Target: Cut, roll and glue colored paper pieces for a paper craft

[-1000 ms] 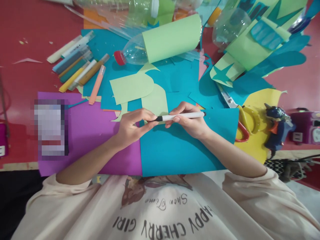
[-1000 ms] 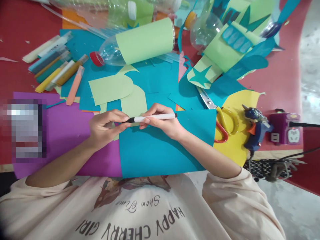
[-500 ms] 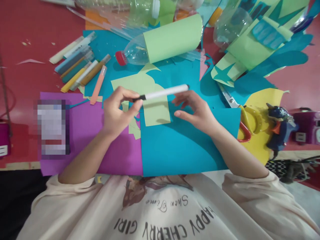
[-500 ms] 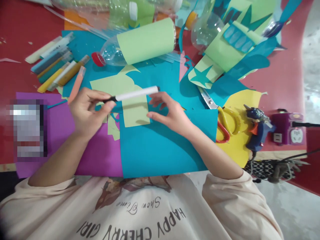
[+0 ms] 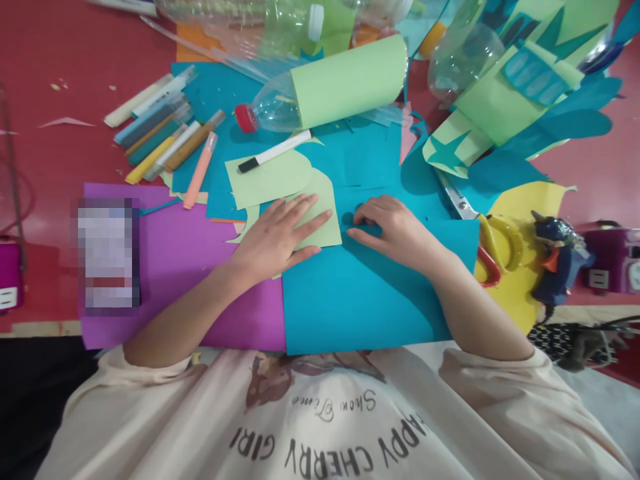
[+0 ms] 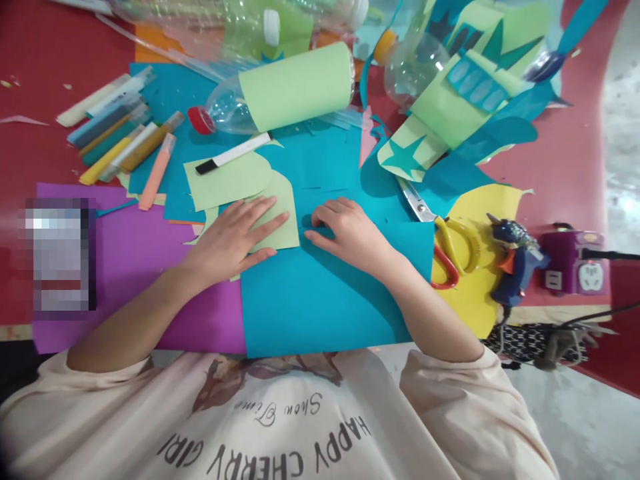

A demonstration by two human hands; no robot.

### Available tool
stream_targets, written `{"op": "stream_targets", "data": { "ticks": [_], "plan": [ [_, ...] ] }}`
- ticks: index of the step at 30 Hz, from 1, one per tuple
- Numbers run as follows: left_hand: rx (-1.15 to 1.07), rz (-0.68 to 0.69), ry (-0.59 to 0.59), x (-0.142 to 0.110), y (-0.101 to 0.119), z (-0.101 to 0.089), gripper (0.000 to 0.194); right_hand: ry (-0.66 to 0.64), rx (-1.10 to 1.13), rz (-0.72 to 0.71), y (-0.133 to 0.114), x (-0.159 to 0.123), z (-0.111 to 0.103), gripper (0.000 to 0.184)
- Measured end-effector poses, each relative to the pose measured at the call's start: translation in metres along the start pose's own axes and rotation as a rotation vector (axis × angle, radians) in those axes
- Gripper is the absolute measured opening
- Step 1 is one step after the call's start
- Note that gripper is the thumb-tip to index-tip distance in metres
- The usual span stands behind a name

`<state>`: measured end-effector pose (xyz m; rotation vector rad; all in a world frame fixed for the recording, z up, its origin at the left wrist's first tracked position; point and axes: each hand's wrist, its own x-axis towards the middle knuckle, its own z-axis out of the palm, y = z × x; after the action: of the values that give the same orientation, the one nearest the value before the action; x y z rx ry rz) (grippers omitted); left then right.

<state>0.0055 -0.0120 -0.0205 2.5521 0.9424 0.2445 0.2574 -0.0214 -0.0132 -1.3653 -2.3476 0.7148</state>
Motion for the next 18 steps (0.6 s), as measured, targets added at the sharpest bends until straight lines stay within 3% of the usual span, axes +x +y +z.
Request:
{"op": "stream_targets", "data": {
  "ticks": [7,11,16,18],
  "plan": [
    [-0.075,-0.18,0.129,-0.002,-0.009,-0.012,0.049,-0.141,0.192,-0.061,-0.003,-0.002,-0.018,0.019],
    [-0.187,-0.233,0.213,-0.001,-0.005,-0.014,0.057,-0.083,0.229,-0.021,-0.007,-0.008,-0.035,0.015],
    [-0.532,-0.292,0.403,-0.002,0.0,-0.015,0.058,-0.111,0.285,0.013,-0.009,-0.009,-0.058,0.014],
    [-0.723,-0.329,0.401,-0.003,0.0,-0.016,0.059,-0.126,0.297,0.028,-0.01,-0.004,-0.065,0.015]
  ]
}}
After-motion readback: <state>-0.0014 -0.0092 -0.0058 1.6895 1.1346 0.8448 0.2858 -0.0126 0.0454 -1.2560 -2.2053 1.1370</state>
